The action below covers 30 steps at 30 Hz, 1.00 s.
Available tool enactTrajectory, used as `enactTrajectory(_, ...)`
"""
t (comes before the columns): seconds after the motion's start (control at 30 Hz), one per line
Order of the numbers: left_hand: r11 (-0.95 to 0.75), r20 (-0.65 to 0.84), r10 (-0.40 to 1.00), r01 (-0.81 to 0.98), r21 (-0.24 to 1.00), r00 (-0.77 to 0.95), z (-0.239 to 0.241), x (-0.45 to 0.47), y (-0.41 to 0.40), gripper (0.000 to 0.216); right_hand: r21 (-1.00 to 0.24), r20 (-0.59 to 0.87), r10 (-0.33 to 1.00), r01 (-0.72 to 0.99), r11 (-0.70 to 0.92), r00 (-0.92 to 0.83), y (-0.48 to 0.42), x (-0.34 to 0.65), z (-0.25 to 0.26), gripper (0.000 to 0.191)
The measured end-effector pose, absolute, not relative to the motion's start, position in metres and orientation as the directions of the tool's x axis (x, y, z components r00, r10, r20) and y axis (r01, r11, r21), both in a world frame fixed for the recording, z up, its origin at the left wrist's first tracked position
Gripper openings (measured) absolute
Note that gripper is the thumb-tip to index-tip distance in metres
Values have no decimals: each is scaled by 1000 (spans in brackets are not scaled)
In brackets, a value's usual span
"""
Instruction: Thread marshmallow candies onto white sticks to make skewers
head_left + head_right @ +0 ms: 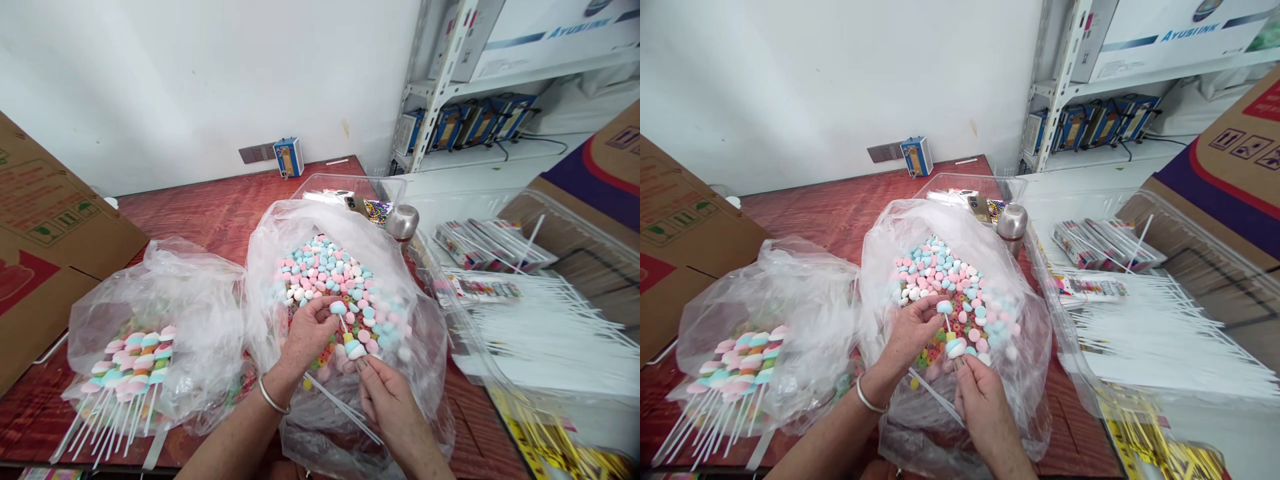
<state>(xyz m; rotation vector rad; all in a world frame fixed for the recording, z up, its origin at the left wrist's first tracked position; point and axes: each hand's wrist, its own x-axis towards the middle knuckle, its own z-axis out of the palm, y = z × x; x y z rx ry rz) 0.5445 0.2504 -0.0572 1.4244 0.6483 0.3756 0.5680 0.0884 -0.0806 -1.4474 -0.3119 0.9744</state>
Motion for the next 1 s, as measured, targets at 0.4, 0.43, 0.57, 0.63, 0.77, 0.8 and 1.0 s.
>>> enactTrajectory(0.4, -145, 30, 630, 79, 986, 776, -68, 543, 241, 29, -897, -390, 666, -426, -118, 636, 101, 559, -78, 41)
enactTrajectory(0.43, -179, 57, 623, 71, 981, 780, -69, 542, 241, 29, -899, -391, 666, -421, -125, 636, 102, 560, -79, 41)
enactTrajectory(0.57, -306, 174, 568, 10, 952, 805, -71, 538, 240, 29, -916, -370, 672, -375, -146, 642, 101, 565, -84, 38)
enactTrajectory(0.63, -366, 238, 518, -39, 930, 822, -72, 535, 238, 31, -942, -326, 673, -288, -172, 664, 101, 569, -88, 37)
enactTrajectory(0.77, -508, 309, 408, -68, 859, 859, -78, 521, 235, 42, -961, -120, 666, 83, -265, 737, 104, 578, -96, 31)
enactTrajectory(0.8, -540, 300, 392, -47, 841, 870, -80, 518, 236, 46, -939, -71, 658, 173, -298, 750, 104, 580, -99, 31)
enactTrajectory(1.0, -763, 314, 530, 281, 583, 788, -89, 512, 277, 41, -747, -22, 605, 389, -539, 796, 98, 594, -104, 42)
